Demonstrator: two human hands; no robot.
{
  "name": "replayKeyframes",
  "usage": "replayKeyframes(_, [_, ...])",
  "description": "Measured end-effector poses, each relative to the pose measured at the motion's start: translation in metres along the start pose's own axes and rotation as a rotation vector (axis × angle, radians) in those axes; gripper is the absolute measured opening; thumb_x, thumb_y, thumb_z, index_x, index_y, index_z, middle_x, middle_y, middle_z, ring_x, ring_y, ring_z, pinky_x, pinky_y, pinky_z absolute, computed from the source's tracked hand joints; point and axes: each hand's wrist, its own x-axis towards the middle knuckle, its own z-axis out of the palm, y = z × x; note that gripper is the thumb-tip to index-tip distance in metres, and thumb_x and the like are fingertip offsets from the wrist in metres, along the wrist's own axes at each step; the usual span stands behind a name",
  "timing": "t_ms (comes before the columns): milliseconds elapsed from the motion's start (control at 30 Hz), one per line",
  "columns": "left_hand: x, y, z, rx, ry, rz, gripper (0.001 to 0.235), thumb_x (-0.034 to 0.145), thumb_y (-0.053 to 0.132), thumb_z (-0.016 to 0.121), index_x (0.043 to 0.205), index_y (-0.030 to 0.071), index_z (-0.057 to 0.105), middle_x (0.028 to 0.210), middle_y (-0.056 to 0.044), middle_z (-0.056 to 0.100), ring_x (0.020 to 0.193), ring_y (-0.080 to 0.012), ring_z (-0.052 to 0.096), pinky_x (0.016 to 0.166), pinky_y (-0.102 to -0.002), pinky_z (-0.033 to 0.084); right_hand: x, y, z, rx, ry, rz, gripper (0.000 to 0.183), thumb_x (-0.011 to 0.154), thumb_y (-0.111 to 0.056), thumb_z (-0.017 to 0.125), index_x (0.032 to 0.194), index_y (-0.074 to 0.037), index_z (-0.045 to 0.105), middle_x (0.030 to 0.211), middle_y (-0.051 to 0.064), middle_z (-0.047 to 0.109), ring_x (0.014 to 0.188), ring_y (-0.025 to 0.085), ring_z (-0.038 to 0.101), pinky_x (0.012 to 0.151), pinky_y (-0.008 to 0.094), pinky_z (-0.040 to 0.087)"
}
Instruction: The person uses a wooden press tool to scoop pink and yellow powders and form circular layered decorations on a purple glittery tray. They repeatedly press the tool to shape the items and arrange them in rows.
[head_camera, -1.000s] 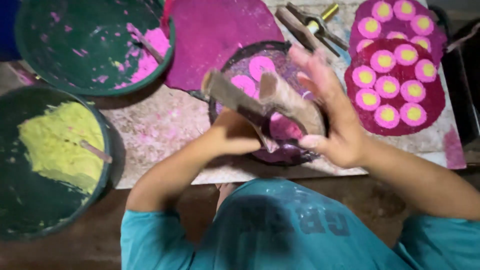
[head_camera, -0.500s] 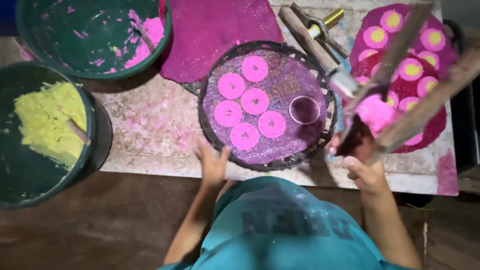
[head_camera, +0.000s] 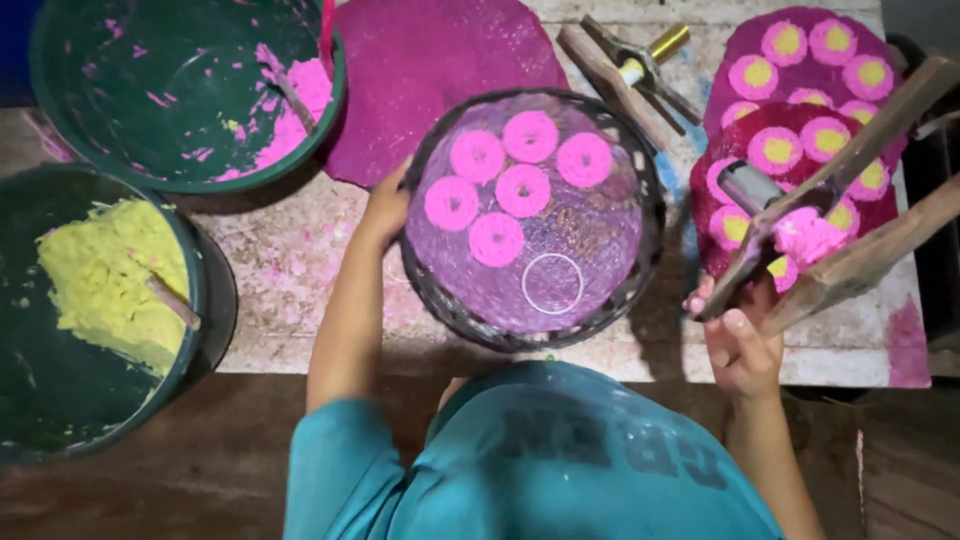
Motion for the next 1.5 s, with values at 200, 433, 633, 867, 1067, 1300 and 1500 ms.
replayKeyframes(200, [0.047,0.002,0.024,0.312,0.132,0.203,0.049,0.092,0.002,0.053,0.141,0.005,0.06,0.141,-0.023,0.061,0.135,-0.0373,0.057,0.114,-0.039,0.044,-0.009,0.008,0.004,0.04,0.021,0.007,0.058,0.1,-0.015,0.062,0.153,-0.006,0.039,0.122,0.016,0.056,0.11,0.026,0.056,0.108,0.046,0.045])
replayKeyframes(433, [-0.098,0.072,0.09,0.222,-0.007,0.14,0.027,0.085,0.016,0.073,0.108,0.005,0.064,0.095,-0.017,0.067,0.081,-0.034,0.07,0.072,-0.043,0.056,-0.007,0.013,0.011,-0.005,0.05,0.037,0.063,0.1,-0.015,0.06,0.158,-0.01,0.037,0.121,0.015,0.056,0.112,0.026,0.055,0.108,0.047,0.044])
replayKeyframes(633, [-0.157,0.087,0.116,0.486,0.03,0.262,0.027,0.084,0.017,0.072,0.106,0.004,0.061,0.09,-0.019,0.068,0.077,-0.0423,0.067,0.067,-0.05,0.054,0.005,0.021,0.025,0.034,0.002,0.08,0.059,0.104,-0.019,0.061,0.157,-0.005,0.037,0.12,0.015,0.055,0.11,0.025,0.055,0.107,0.046,0.044])
replayKeyframes(867, [-0.159,0.087,0.101,0.436,0.044,0.095,0.027,0.083,0.023,0.075,0.097,0.005,0.062,0.087,-0.019,0.069,0.078,-0.0423,0.068,0.068,-0.053,0.053,0.014,0.018,0.051,-0.037,-0.032,0.126,0.072,0.098,-0.02,0.065,0.162,-0.005,0.035,0.119,0.014,0.055,0.11,0.024,0.053,0.105,0.043,0.043])
replayKeyframes(1067, [-0.15,0.092,0.1,0.522,0.005,0.001,0.017,0.089,0.017,0.067,0.1,0.005,0.062,0.092,-0.021,0.07,0.085,-0.0445,0.068,0.076,-0.055,0.053,0.014,0.021,0.056,-0.062,-0.058,0.171,0.077,0.095,-0.02,0.066,0.162,-0.005,0.033,0.123,0.016,0.057,0.114,0.026,0.056,0.106,0.043,0.045])
replayKeyframes(1300, [-0.148,0.103,0.081,0.575,0.008,-0.032,0.03,0.089,0.03,0.073,0.103,0.005,0.064,0.097,-0.021,0.07,0.087,-0.0428,0.069,0.075,-0.054,0.053,0.015,0.02,0.056,-0.214,-0.144,0.2,0.081,0.095,-0.031,0.07,0.159,-0.003,0.03,0.121,0.014,0.056,0.111,0.024,0.057,0.102,0.04,0.047])
replayKeyframes(1500, [-0.109,0.144,0.062,-1.438,-0.476,0.082,0.08,0.103,0.052,0.065,0.158,0.0,0.039,0.155,-0.02,0.053,0.141,-0.0296,0.055,0.122,-0.042,0.044,0.045,0.021,0.035,-0.153,-0.658,0.757,0.091,0.097,-0.071,0.036,0.147,0.005,0.044,0.107,0.021,0.07,0.091,0.029,0.069,0.085,0.042,0.056])
